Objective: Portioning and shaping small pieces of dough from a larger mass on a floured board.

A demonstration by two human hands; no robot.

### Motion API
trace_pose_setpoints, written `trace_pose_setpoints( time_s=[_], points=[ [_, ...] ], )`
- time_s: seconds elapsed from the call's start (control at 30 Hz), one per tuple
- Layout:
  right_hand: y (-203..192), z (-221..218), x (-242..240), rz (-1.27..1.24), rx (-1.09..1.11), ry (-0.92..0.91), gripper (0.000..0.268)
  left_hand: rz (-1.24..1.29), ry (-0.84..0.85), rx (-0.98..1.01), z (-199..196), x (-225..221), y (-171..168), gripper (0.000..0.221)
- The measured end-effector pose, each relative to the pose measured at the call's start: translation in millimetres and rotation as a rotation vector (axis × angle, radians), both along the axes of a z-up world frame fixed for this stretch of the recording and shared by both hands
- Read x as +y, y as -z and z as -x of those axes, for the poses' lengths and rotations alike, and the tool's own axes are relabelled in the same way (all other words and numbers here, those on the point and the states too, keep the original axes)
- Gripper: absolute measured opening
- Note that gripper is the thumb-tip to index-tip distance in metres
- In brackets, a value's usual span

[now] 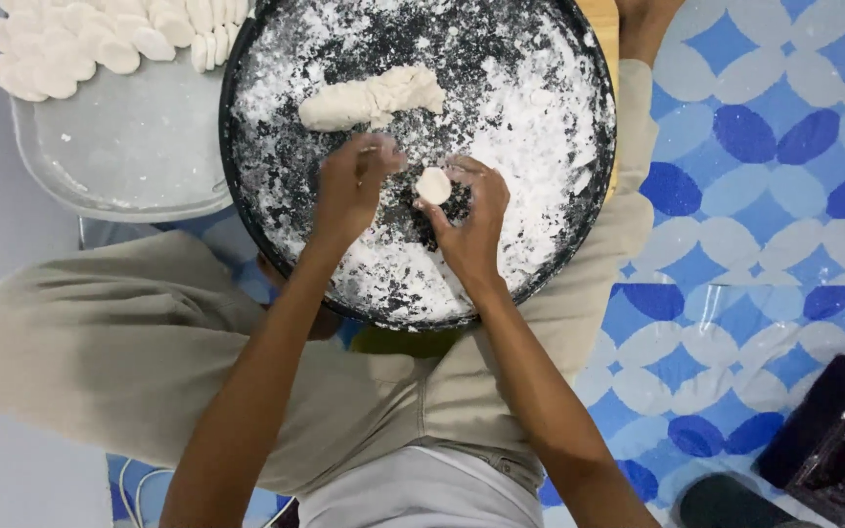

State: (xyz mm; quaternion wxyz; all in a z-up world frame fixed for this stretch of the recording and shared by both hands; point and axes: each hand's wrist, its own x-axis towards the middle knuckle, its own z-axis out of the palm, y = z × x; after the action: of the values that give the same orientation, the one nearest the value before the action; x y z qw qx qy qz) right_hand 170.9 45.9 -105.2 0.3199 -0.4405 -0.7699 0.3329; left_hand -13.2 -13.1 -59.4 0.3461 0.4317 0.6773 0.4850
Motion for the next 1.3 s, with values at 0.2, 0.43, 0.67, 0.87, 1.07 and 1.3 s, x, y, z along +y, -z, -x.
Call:
trace_pose_setpoints(
  time_s=[0.2,0.43,0.67,0.87,1.07,1.3],
  points=[
    [-33.2,11.6,-2.4,0.039,-0.342,-0.013,0.103,0.139,0.046,0.288,-6.9,-18.6,13.2,0.026],
    [-20.2,-8.6,7.4,-0.092,-0.373,-0.044,0.062,0.345,0.317,0.582,-43.7,-21.3,-0.5,0.050],
    [-8.5,-10.1,4.3,-0.122,-0.453,-0.060,0.026,0.236,0.305,0.625,-80.0,-27.8,-1.0,0.063],
    [0.1,-5.8,4.8,-0.140,-0.451,-0.062,0.027,0.236,0.321,0.596,-73.9,-27.7,3.9,0.070],
    [8.3,-8.2,9.3,-0.110,-0.429,-0.113,0.030,0.267,0.346,0.444,-64.9,-27.3,-9.9,0.083],
    [14.6,-10.4,-0.8,-0.195,-0.307,-0.082,0.026,0.177,0.277,0.327,-66.5,-31.4,14.1,0.091]
  ],
)
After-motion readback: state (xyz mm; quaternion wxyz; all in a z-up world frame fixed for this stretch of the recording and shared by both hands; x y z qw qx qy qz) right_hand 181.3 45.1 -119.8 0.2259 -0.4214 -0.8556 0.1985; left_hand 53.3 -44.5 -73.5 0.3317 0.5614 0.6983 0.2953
